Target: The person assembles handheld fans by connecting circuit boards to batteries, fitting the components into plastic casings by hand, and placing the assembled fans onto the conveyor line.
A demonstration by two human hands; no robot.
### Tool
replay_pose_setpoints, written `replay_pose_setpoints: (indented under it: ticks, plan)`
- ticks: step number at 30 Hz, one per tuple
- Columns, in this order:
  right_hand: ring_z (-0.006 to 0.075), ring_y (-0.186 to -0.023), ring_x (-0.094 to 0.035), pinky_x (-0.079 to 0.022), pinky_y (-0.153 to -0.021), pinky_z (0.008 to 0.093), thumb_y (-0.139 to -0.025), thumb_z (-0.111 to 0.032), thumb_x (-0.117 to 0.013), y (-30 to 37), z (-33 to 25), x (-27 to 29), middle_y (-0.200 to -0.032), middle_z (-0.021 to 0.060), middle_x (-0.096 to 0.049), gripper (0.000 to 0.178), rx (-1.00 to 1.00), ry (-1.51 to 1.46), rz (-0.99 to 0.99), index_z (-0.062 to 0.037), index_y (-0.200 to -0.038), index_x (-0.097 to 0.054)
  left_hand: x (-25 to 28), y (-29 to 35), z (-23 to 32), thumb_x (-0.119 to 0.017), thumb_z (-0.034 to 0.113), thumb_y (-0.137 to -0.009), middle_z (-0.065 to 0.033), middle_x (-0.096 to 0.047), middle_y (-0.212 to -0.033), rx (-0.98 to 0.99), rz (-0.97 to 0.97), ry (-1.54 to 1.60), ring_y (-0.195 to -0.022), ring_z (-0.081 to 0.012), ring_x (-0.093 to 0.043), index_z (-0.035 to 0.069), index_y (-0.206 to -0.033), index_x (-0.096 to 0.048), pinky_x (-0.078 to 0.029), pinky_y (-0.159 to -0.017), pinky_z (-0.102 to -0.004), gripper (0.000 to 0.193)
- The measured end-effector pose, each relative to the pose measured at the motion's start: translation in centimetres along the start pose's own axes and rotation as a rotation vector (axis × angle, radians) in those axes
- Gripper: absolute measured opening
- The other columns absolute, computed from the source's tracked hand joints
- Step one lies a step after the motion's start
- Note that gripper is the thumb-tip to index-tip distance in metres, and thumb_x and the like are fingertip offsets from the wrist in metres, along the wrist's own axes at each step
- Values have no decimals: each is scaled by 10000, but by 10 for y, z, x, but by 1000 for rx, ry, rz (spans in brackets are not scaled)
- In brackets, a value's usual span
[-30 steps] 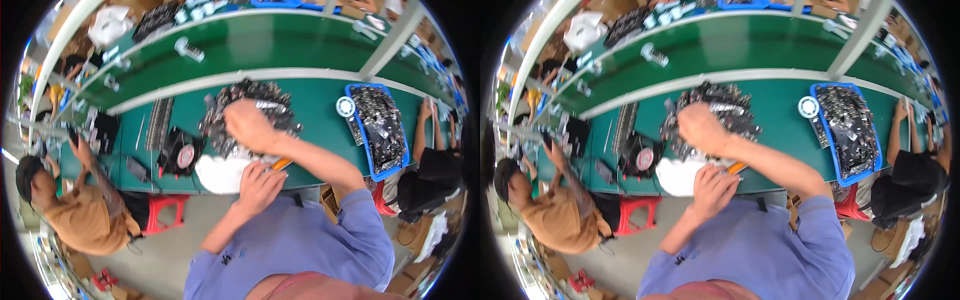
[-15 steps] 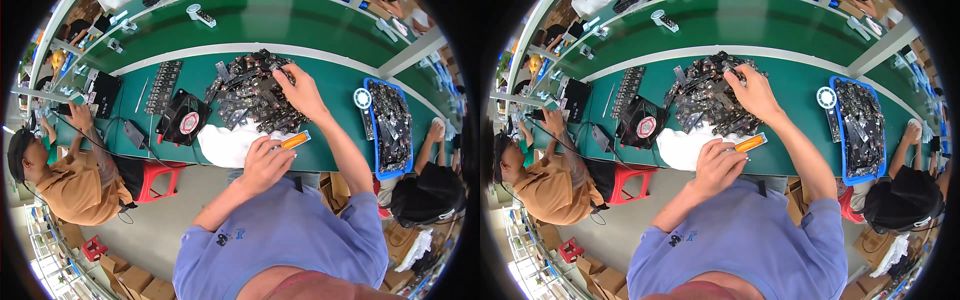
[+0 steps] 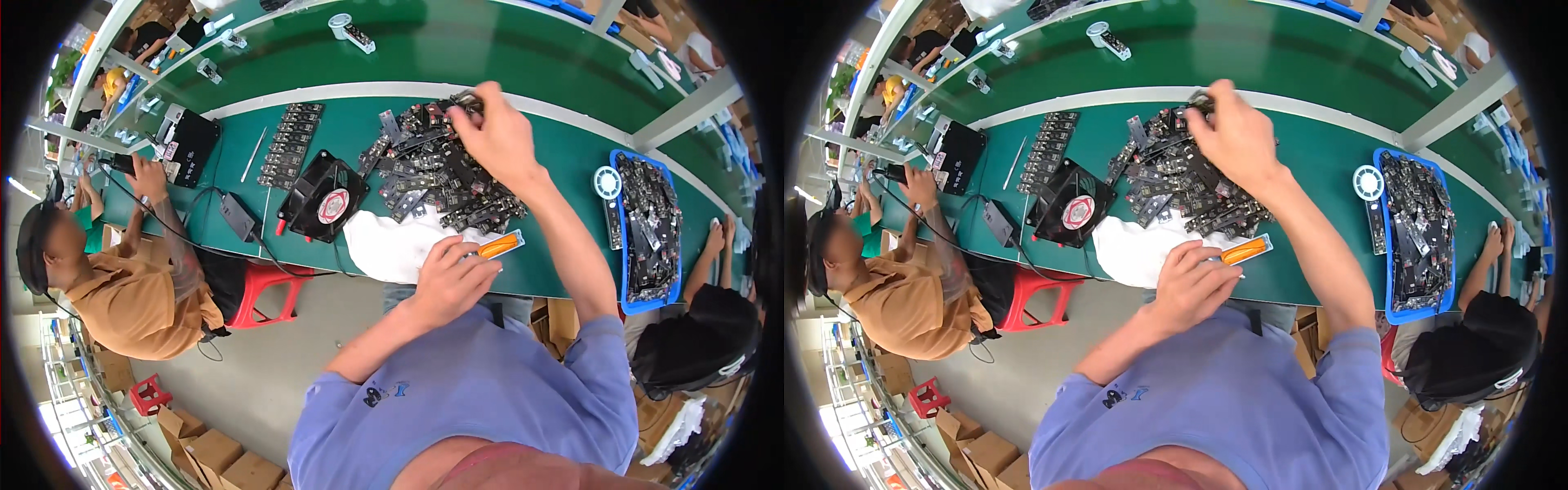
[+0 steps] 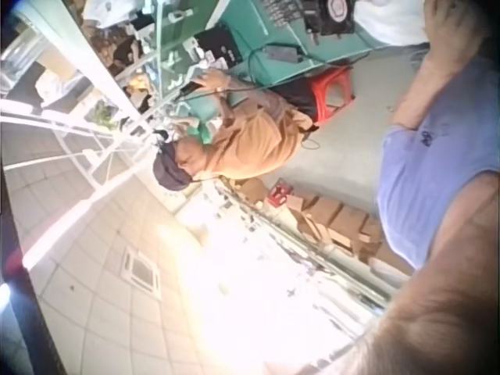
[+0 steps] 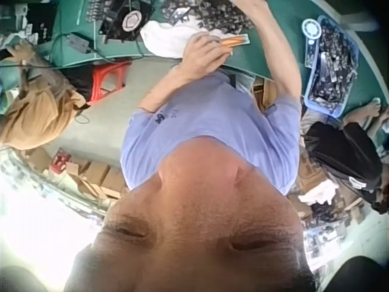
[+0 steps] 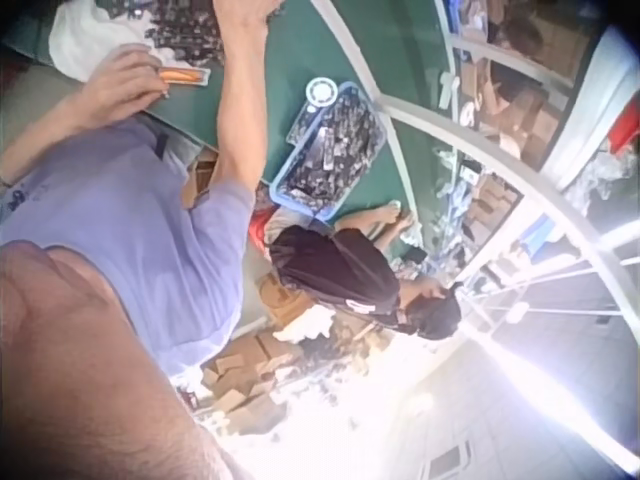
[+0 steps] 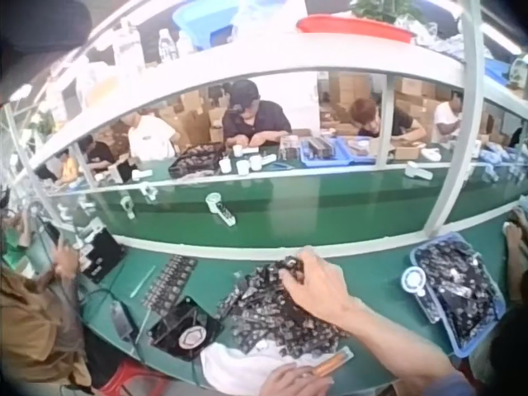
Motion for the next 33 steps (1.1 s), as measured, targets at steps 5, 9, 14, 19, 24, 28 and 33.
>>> replay_pose_setpoints:
  ticks: [5,9,14,19,24,28,33]
  plan:
    - [423,-911,-725,-576,-802,518,-861,-137,-758,-21,-43,-78,-934,189,-747,184,463,-14,-397,-36,-1004,-702,-1,-1,1,-849,71,-779,16,-740,-988,-2,13,9,-1060,-220,-674,122,-1077,-766,-494,-1027,-437,313]
    - [416,-927,-736,-598,-829,514,-803,-68,-789,-19,-50,-137,-947,174,-758,222,634,7,-508,-35,-1011,-721,0,-3,2,-850,71,-778,6,-735,-980,4,-21,17,-1067,-221,-669,120,-1081,-766,-491,-1030,-434,318]
    - [415,-892,-745,-601,-781,513,-808,-49,-733,-21,-54,-160,-886,189,-745,138,668,124,-652,-32,-945,-724,1,-3,2,-817,96,-830,-17,-726,-977,-5,-16,37,-1056,-243,-657,96,-1097,-749,-479,-1047,-444,275]
    - [410,-948,-716,-576,-803,528,-822,-12,-705,-24,-57,-126,-1012,188,-705,259,610,193,-606,-19,-1080,-724,-1,-2,3,-814,94,-837,-22,-718,-987,-17,-15,57,-1052,-241,-653,99,-1101,-747,-473,-1050,-447,272]
    - [445,-1031,-677,-541,-893,510,-889,-76,-747,-19,-36,-36,-1080,220,-712,241,313,6,-402,10,-1113,-724,3,-5,1,-849,39,-792,-20,-746,-991,12,-26,49,-1028,-232,-699,106,-1043,-768,-489,-1036,-439,273]
    - [396,-1003,-697,-541,-868,451,-928,-175,-785,12,27,8,-1046,221,-728,297,67,-97,-350,25,-1137,-717,3,-13,-3,-842,18,-798,-37,-752,-967,48,-34,83,-1006,-240,-717,91,-1025,-765,-494,-1042,-444,250]
    - [114,-762,-618,-500,-713,286,-1073,-382,-638,81,58,53,-923,39,-695,415,-349,-501,-276,6,-1188,-730,3,-12,-3,-833,16,-832,-60,-763,-976,133,-33,106,-1005,-239,-726,80,-1018,-756,-468,-1071,-443,211]
Point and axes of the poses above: each hand's wrist, its own y-axis away from the middle knuckle, its own x-axis out of the back of the hand, z = x × y, the point moved 6 cm from there along -y, towards the middle knuckle
